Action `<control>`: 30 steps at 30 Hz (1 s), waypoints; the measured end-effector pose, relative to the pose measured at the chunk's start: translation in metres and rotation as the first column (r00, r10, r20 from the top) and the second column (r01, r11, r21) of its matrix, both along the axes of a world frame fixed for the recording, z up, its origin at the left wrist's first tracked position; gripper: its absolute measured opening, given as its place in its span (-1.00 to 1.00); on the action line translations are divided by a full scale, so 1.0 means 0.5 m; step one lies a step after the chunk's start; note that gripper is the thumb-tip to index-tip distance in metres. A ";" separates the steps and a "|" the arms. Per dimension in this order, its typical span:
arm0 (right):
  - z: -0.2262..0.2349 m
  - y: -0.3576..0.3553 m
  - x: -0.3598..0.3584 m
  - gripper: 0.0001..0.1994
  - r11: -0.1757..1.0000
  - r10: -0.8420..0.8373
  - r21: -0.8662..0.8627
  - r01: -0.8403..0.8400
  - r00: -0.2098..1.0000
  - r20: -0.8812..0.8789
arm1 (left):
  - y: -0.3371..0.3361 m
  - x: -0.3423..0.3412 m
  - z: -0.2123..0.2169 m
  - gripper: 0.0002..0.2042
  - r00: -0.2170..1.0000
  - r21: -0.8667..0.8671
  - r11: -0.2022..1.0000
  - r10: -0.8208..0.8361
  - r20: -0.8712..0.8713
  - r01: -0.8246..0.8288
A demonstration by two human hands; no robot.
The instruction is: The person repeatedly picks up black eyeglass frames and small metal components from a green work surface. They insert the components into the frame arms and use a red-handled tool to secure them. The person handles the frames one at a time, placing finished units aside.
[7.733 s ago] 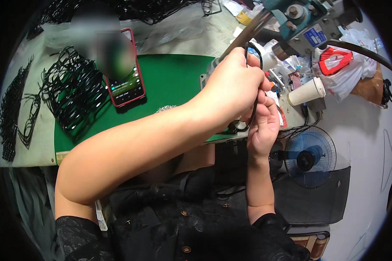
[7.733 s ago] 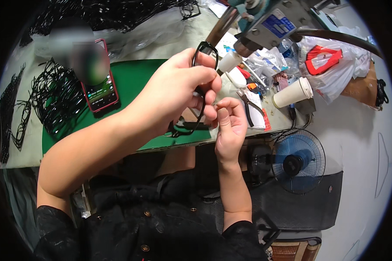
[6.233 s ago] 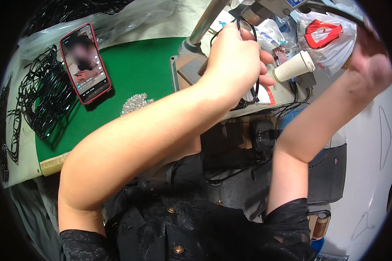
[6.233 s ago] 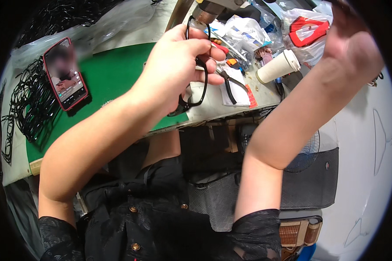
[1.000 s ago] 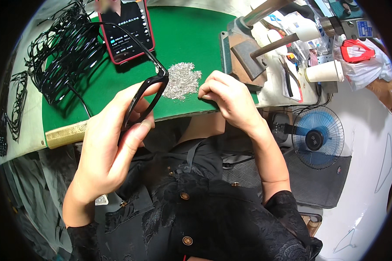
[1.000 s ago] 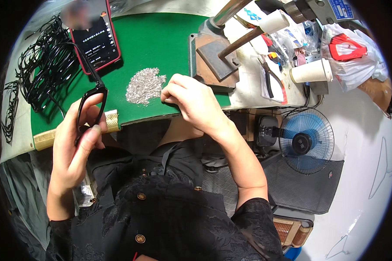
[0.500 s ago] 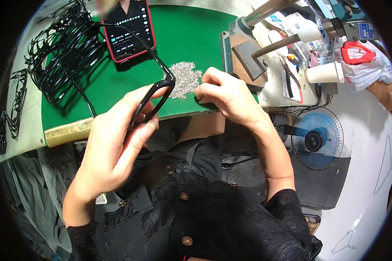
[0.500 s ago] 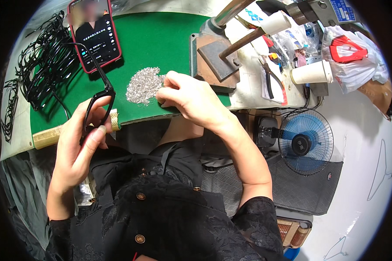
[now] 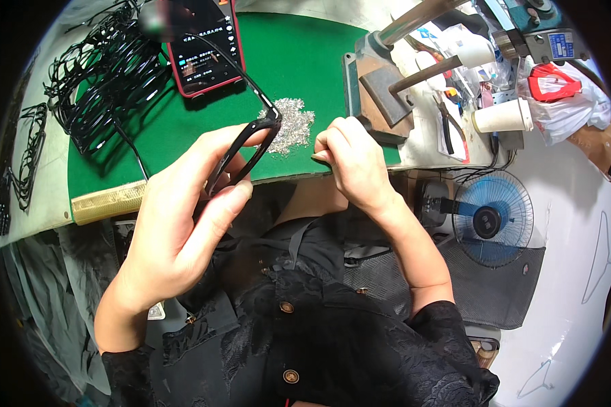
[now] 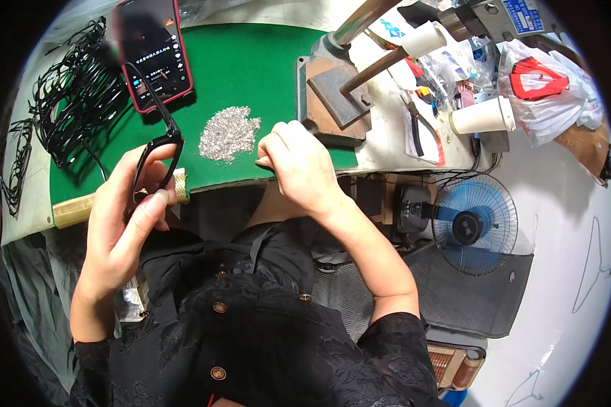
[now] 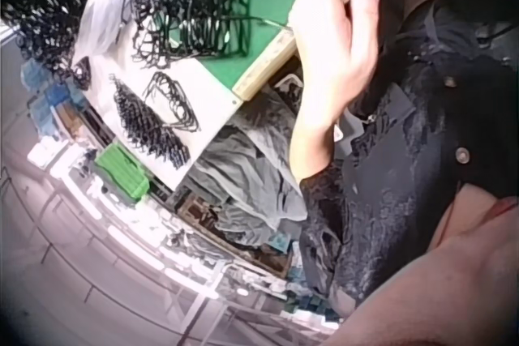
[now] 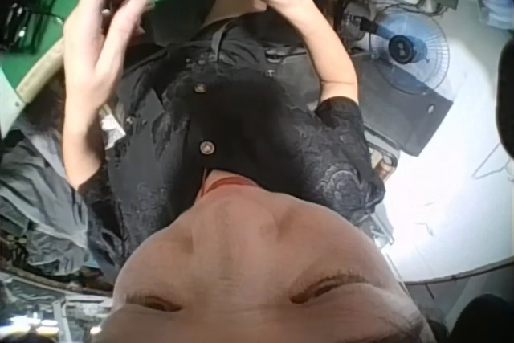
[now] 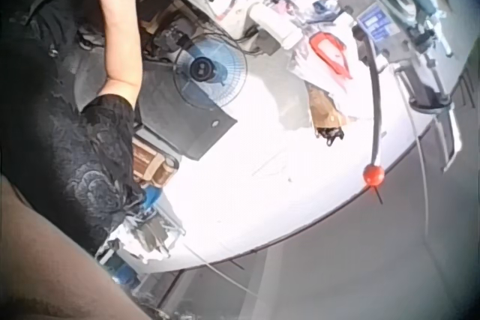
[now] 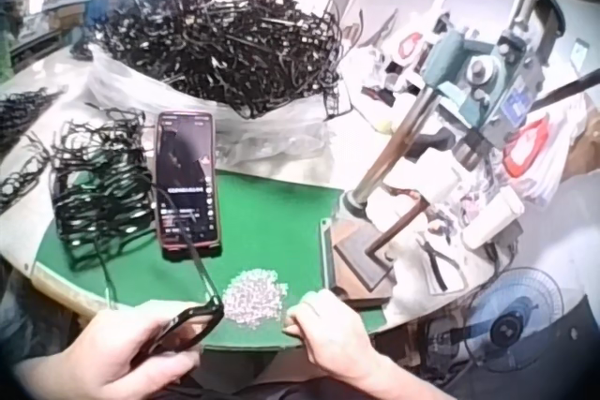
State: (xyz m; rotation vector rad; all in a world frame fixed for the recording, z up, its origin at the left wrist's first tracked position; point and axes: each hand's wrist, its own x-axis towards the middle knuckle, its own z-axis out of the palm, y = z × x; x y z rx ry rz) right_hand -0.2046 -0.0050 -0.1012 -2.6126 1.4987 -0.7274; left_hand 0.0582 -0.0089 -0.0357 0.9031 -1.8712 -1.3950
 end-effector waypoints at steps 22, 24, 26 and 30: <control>0.106 0.018 -0.004 -0.75 0.987 0.111 -0.014 -0.160 0.613 0.782 | 0.027 -0.128 0.054 -0.52 0.855 0.580 0.672 -0.163 -0.492 0.461; 0.097 0.019 -0.001 -0.72 0.988 0.115 -0.032 -0.149 0.590 0.799 | 0.030 -0.130 0.051 -0.52 0.866 0.569 0.690 -0.174 -0.469 0.446; 0.094 0.024 0.004 -0.73 0.989 0.088 -0.005 -0.149 0.555 0.827 | 0.032 -0.131 0.053 -0.51 0.879 0.551 0.716 -0.190 -0.438 0.429; 0.097 0.034 0.018 -0.72 0.993 0.039 0.025 -0.114 0.522 0.852 | 0.037 -0.134 0.053 -0.51 0.910 0.493 0.779 -0.237 -0.341 0.387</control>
